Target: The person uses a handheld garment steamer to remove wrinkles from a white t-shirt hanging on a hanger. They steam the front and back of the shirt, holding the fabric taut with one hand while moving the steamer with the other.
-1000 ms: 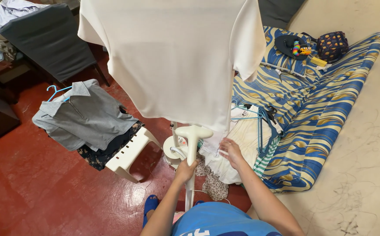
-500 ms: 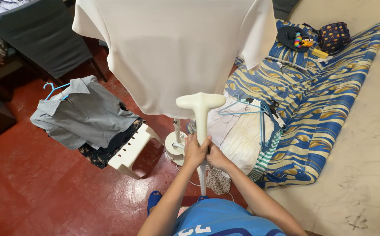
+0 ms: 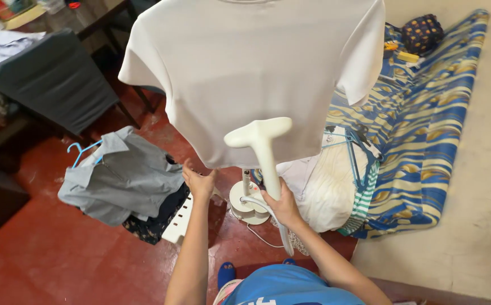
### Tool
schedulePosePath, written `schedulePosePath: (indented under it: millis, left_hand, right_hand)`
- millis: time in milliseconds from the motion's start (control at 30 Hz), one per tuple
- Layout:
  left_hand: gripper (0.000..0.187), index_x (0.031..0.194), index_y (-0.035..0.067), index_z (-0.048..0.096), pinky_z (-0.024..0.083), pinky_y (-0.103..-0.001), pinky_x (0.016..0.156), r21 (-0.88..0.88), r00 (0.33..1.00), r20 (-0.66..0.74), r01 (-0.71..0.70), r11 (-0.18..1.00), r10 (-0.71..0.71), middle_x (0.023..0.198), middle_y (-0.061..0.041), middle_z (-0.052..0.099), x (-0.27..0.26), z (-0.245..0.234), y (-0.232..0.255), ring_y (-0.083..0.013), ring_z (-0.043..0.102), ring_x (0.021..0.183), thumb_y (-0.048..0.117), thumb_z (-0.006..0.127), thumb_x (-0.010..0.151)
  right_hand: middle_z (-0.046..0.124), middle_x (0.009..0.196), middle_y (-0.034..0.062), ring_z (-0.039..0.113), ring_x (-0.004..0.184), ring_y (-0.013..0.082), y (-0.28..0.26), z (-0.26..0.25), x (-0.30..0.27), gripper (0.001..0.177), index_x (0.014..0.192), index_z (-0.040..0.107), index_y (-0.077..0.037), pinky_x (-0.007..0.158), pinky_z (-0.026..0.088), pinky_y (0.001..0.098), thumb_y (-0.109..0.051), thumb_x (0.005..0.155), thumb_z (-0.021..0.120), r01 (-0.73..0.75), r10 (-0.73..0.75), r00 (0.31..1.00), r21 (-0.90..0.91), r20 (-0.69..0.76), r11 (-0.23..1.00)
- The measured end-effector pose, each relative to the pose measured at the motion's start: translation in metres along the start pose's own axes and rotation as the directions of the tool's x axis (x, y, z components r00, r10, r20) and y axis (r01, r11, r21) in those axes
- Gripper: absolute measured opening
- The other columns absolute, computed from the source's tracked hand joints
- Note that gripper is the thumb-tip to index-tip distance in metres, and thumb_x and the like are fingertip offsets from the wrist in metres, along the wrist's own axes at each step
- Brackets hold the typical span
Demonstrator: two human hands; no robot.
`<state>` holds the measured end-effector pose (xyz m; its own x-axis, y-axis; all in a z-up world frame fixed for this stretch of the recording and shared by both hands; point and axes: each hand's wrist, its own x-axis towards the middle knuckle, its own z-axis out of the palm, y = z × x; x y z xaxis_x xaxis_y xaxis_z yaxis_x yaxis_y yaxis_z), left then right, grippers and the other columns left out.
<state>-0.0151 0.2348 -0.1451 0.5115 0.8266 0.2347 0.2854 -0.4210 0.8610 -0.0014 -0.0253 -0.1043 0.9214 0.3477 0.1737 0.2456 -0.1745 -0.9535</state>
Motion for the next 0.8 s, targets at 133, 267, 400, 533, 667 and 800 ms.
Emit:
schedulePosePath:
  millis: [133, 267, 400, 533, 667, 800]
  left_hand:
    - [0.074, 0.128, 0.003, 0.056, 0.044, -0.046, 0.096, -0.177, 0.978, 0.165, -0.101, 0.979, 0.131, 0.119, -0.017, 0.062, 0.027, 0.008, 0.002, -0.0346, 0.058, 0.111, 0.025, 0.089, 0.065]
    - [0.034, 0.117, 0.009, 0.071, 0.050, -0.044, 0.091, -0.017, 0.953, 0.301, -0.012, 1.000, 0.016, 0.107, -0.014, 0.071, 0.035, 0.010, -0.005, -0.0323, 0.066, 0.101, 0.025, 0.078, 0.087]
    - [0.023, 0.111, 0.007, 0.070, 0.054, -0.039, 0.085, -0.255, 0.957, 0.277, -0.008, 0.967, 0.081, 0.101, -0.013, 0.076, 0.035, 0.006, -0.017, -0.0279, 0.073, 0.095, 0.024, 0.068, 0.095]
    - [0.024, 0.114, 0.005, 0.062, 0.053, -0.040, 0.082, -0.243, 0.927, 0.365, 0.009, 0.970, 0.083, 0.101, -0.014, 0.075, 0.035, -0.004, -0.027, -0.0302, 0.072, 0.092, 0.026, 0.061, 0.103]
    - [0.028, 0.120, 0.004, 0.054, 0.054, -0.040, 0.081, -0.193, 0.916, 0.394, 0.003, 0.981, 0.074, 0.102, -0.016, 0.075, 0.032, -0.016, -0.031, -0.0299, 0.073, 0.091, 0.027, 0.059, 0.104]
    - [0.038, 0.118, 0.002, 0.056, 0.054, -0.042, 0.076, -0.185, 0.907, 0.391, -0.088, 0.979, 0.155, 0.096, -0.016, 0.072, 0.029, -0.026, -0.040, -0.0318, 0.071, 0.083, 0.024, 0.068, 0.090]
  right_hand:
    - [0.072, 0.106, 0.0163, 0.071, 0.096, 0.0252, -0.001, 0.030, 0.004, 0.049, 0.128, 0.055, 0.001, 0.086, 0.054, 0.0378, -0.015, 0.086, 0.075, 0.006, -0.010, 0.999, -0.082, -0.053, 0.997]
    - [0.073, 0.100, 0.0190, 0.073, 0.092, 0.0271, 0.025, 0.049, -0.003, 0.044, 0.123, 0.058, -0.002, 0.083, 0.055, 0.0391, -0.019, 0.086, 0.076, -0.149, 0.137, 0.987, -0.168, -0.081, 0.974]
    - [0.071, 0.100, 0.0193, 0.072, 0.090, 0.0297, 0.057, 0.061, -0.031, 0.046, 0.123, 0.058, -0.002, 0.078, 0.055, 0.0404, -0.020, 0.085, 0.078, -0.225, 0.192, 0.970, -0.254, -0.147, 0.941]
    - [0.074, 0.085, 0.0173, 0.073, 0.069, 0.0252, 0.066, 0.075, -0.055, 0.040, 0.118, 0.059, -0.003, 0.065, 0.056, 0.0375, -0.020, 0.085, 0.075, -0.432, 0.406, 0.900, -0.193, -0.160, 0.881]
    - [0.073, 0.083, 0.0162, 0.069, 0.063, 0.0206, 0.042, 0.092, -0.062, 0.041, 0.120, 0.059, -0.005, 0.061, 0.055, 0.0359, -0.019, 0.085, 0.075, -0.463, 0.437, 0.876, -0.107, -0.203, 0.880]
    - [0.072, 0.087, 0.0163, 0.068, 0.068, 0.0193, 0.017, 0.107, -0.045, 0.039, 0.121, 0.060, -0.003, 0.062, 0.055, 0.0354, -0.018, 0.088, 0.075, -0.336, 0.332, 0.926, 0.004, -0.179, 0.942]
